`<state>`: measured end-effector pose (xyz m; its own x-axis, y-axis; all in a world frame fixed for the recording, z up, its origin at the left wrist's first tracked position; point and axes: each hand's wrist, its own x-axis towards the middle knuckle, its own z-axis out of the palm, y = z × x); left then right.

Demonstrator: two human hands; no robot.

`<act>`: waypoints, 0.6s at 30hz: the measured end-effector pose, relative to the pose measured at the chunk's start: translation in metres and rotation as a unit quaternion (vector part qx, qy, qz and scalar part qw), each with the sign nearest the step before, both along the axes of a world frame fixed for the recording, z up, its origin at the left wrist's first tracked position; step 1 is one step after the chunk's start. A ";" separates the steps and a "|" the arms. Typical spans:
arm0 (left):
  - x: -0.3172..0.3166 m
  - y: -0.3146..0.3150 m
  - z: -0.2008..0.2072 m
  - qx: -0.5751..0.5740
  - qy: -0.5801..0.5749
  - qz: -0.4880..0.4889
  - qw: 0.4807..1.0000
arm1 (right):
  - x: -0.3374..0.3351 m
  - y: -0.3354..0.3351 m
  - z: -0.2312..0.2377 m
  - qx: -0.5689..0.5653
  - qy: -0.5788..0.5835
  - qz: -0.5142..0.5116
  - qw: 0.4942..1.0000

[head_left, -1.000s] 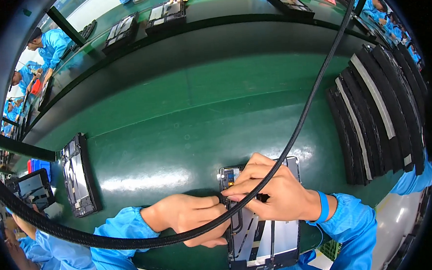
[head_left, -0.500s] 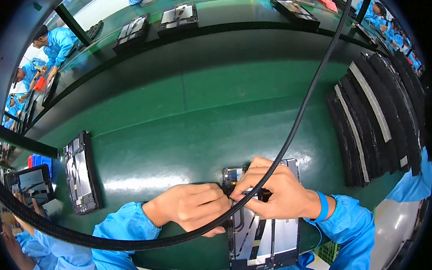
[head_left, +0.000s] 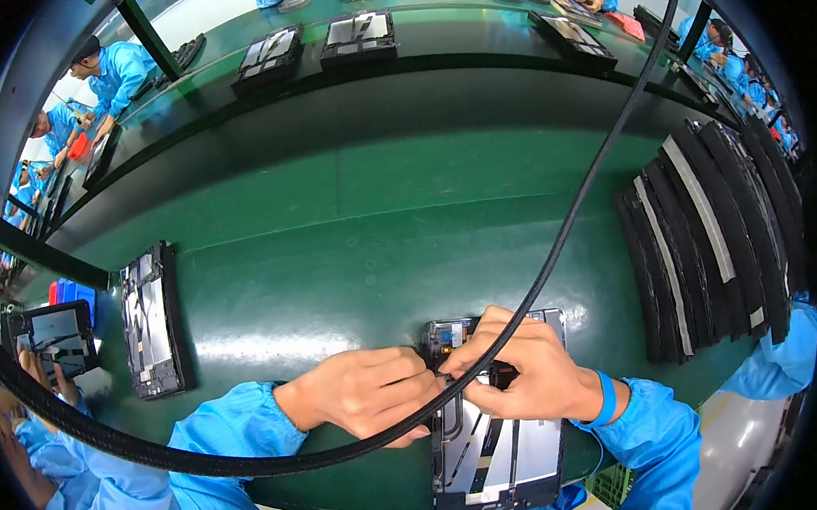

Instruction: The person connects ribbon cables and internal components inside tablet frames by hand, places the assembled tablets onto a stack, and takes new tablets to repeat the assembly.

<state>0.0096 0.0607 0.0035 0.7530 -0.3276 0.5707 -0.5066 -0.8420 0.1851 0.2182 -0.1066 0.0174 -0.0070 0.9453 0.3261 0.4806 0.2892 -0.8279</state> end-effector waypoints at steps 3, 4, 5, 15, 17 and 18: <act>0.000 0.000 -0.001 -0.001 -0.005 0.000 1.000 | -0.001 0.000 -0.001 -0.001 -0.006 -0.002 1.000; 0.001 0.000 -0.001 -0.002 -0.005 -0.001 1.000 | -0.001 0.000 -0.001 -0.001 -0.012 -0.004 1.000; 0.001 -0.001 -0.001 -0.018 0.002 -0.001 1.000 | -0.002 0.001 -0.003 -0.002 -0.011 -0.005 1.000; 0.006 -0.003 0.007 -0.031 0.033 0.002 0.999 | -0.006 0.001 -0.006 0.032 0.006 -0.046 0.998; 0.007 -0.003 0.005 -0.029 0.032 0.000 0.999 | -0.006 -0.004 0.002 0.026 0.021 -0.070 0.997; 0.008 -0.003 0.005 -0.028 0.032 0.002 0.999 | -0.005 -0.004 0.001 0.027 0.013 -0.078 0.996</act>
